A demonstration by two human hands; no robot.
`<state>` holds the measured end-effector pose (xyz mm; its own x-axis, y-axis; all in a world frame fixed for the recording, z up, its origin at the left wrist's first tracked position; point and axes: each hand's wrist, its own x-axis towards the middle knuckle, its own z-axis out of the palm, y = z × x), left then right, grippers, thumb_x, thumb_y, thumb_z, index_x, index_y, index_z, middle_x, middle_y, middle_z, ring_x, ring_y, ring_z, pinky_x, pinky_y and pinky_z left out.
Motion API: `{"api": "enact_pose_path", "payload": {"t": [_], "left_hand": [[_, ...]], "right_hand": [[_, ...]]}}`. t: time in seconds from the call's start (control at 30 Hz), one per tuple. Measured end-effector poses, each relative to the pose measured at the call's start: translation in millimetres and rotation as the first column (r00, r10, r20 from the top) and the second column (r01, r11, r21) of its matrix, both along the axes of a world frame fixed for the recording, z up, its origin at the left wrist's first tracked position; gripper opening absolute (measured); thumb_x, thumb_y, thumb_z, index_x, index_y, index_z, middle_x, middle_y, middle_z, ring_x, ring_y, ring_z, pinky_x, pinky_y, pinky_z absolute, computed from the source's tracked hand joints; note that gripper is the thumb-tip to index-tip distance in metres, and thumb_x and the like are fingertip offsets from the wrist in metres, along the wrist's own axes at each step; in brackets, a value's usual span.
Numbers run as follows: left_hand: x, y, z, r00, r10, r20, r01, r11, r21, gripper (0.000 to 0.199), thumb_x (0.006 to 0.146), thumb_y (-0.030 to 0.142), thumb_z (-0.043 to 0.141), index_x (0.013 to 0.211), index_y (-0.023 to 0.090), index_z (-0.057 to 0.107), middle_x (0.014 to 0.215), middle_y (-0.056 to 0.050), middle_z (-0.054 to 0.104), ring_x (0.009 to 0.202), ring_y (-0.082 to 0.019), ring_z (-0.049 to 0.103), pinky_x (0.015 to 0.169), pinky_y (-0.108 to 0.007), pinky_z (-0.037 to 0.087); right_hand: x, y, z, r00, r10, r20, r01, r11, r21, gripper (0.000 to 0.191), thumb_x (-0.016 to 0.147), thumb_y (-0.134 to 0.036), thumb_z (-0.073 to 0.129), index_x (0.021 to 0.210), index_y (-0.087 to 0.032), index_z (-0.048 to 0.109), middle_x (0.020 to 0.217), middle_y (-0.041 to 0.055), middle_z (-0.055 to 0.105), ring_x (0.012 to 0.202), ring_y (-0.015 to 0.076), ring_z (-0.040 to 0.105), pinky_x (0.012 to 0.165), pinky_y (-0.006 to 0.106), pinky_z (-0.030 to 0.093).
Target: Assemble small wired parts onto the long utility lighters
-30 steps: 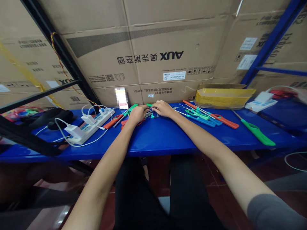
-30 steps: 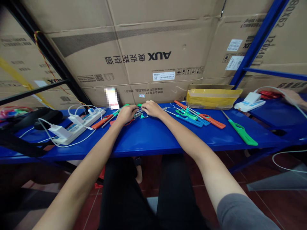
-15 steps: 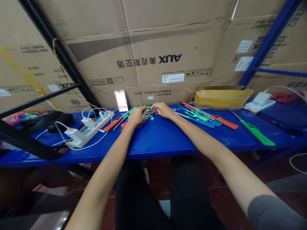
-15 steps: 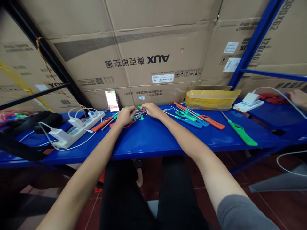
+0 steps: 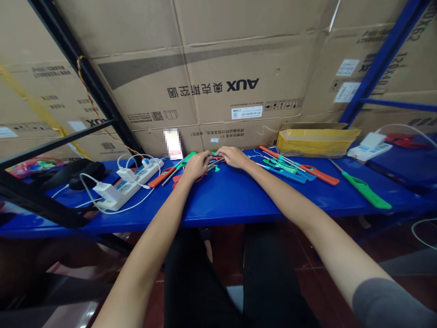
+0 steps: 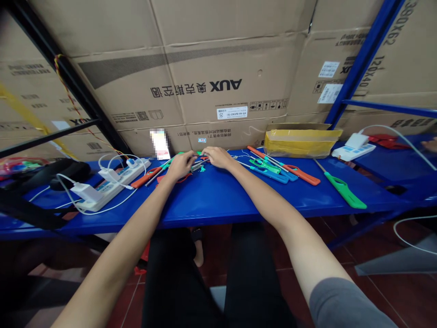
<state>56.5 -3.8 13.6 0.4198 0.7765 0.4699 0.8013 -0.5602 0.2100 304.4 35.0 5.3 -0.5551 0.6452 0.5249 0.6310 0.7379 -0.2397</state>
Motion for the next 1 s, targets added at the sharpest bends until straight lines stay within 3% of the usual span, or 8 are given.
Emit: {"api": "enact_pose_path", "payload": {"t": [0.27,0.43,0.67,1.0], "left_hand": [[1.8,0.2,-1.2,0.997,0.076,-0.017,-0.076,0.997,0.01,0.033,0.118,0.043,0.055,0.111,0.025,0.081,0.099,-0.013,0.087,0.099,-0.034,0.081,0.087,-0.037,0.053],[1.4,-0.2,-0.2,0.997,0.074,-0.007,-0.074,0.997,-0.005,0.032,0.117,0.042,0.057,0.112,0.025,0.083,0.102,-0.013,0.088,0.1,-0.035,0.081,0.086,-0.038,0.053],[-3.6,1.1,1.8,0.999,0.007,-0.042,-0.009,0.999,-0.041,0.033,0.115,0.046,0.061,0.109,0.026,0.086,0.103,-0.01,0.089,0.097,-0.032,0.081,0.085,-0.037,0.054],[-6.1,1.2,2.8,0.996,0.029,-0.081,-0.034,0.998,-0.053,0.037,0.115,0.049,0.059,0.108,0.026,0.088,0.099,-0.011,0.088,0.094,-0.032,0.079,0.082,-0.037,0.052]], "right_hand": [[0.7,-4.8,2.2,0.988,-0.038,0.152,0.035,0.999,0.021,0.046,0.102,-0.002,0.054,0.133,-0.022,0.082,0.133,0.0105,0.085,0.115,0.0286,0.077,0.095,0.035,0.054],[0.2,-5.7,1.9,0.982,-0.047,0.184,0.043,0.999,0.025,0.042,0.104,-0.004,0.056,0.131,-0.022,0.082,0.131,0.0094,0.087,0.112,0.0277,0.078,0.091,0.034,0.051],[0.5,-2.5,-3.0,0.983,-0.073,0.166,0.067,0.997,0.047,0.024,0.116,-0.019,0.058,0.12,-0.022,0.082,0.124,0.0114,0.088,0.107,0.0286,0.079,0.087,0.034,0.049],[7.0,2.3,-4.8,0.981,-0.071,0.179,0.068,0.997,0.027,0.028,0.119,-0.025,0.058,0.124,-0.02,0.085,0.127,0.0136,0.088,0.111,0.0293,0.079,0.091,0.035,0.051]]}}
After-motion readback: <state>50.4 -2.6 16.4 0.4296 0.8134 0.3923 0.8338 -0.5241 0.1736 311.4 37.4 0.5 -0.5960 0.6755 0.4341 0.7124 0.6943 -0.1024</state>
